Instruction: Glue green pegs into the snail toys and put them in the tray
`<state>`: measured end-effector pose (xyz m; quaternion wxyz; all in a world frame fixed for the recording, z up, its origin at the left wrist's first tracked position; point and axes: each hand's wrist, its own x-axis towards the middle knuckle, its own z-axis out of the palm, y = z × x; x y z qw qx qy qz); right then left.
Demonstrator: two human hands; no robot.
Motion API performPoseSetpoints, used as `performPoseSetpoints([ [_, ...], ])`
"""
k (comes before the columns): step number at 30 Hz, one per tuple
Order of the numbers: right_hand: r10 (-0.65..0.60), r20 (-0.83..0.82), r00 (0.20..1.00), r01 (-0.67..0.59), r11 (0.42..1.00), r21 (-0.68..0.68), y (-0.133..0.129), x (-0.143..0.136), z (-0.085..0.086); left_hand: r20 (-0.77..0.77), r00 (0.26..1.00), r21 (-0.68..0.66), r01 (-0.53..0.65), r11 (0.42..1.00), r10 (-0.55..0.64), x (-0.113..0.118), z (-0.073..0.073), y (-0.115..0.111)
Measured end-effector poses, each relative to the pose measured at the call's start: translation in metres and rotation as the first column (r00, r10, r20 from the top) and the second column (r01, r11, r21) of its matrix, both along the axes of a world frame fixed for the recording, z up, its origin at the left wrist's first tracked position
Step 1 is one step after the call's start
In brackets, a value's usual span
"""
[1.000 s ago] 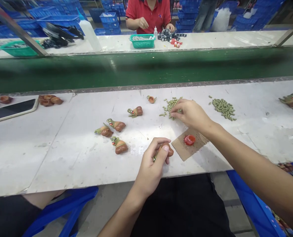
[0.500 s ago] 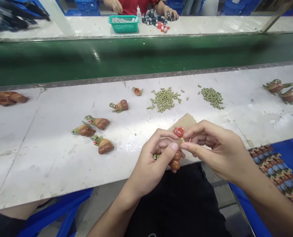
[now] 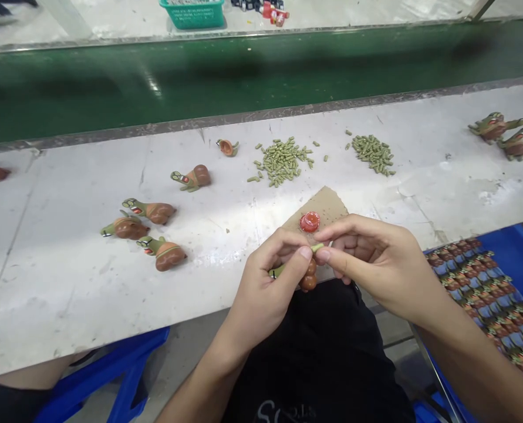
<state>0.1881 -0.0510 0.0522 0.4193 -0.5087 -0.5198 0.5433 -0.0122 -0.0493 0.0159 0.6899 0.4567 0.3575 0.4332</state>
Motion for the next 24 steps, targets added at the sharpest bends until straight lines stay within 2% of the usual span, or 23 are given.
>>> performPoseSetpoints([
  [3, -0.007, -0.113, 0.994, -0.001, 0.997, -0.073, 0.001, -0.004, -0.006, -0.035, 0.999, 0.026, -0.031, 0.999, 0.032, 0.0, -0.005, -0.006],
  [5, -0.003, -0.111, 0.994, -0.004, 0.998, -0.065, 0.003, -0.003, -0.008, -0.074, 0.997, 0.021, -0.037, 0.999, 0.039, -0.001, -0.007, -0.009],
  [7, -0.058, -0.002, 0.998, 0.058, 0.998, 0.021, 0.007, 0.001, -0.01, -0.108, 0.993, -0.013, -0.047, 0.999, 0.046, -0.002, -0.008, -0.012],
  [10, -0.192, 0.276, 0.942, 0.11, 0.952, 0.286, 0.017, 0.008, -0.014, -0.208, 0.976, 0.002, -0.07, 0.998, 0.069, -0.005, -0.009, -0.014],
  [12, -0.22, 0.422, 0.88, 0.035, 0.914, 0.404, 0.024, 0.011, -0.018, -0.346, 0.932, 0.126, -0.066, 0.99, 0.107, -0.006, -0.011, -0.014],
  [14, -0.215, 0.495, 0.842, -0.026, 0.9, 0.435, 0.03, 0.012, -0.021, -0.474, 0.864, 0.288, -0.031, 0.957, 0.171, -0.006, -0.014, -0.014],
  [16, -0.231, 0.52, 0.822, -0.035, 0.892, 0.451, 0.034, 0.011, -0.024, -0.54, 0.813, 0.387, 0.01, 0.922, 0.218, -0.004, -0.017, -0.014],
  [19, -0.251, 0.549, 0.797, -0.064, 0.869, 0.49, 0.036, 0.01, -0.026, -0.579, 0.784, 0.412, 0.046, 0.91, 0.223, -0.001, -0.019, -0.013],
  [24, -0.207, 0.604, 0.769, -0.196, 0.824, 0.532, 0.037, 0.012, -0.028, -0.597, 0.769, 0.407, 0.043, 0.912, 0.231, 0.005, -0.018, -0.01],
])
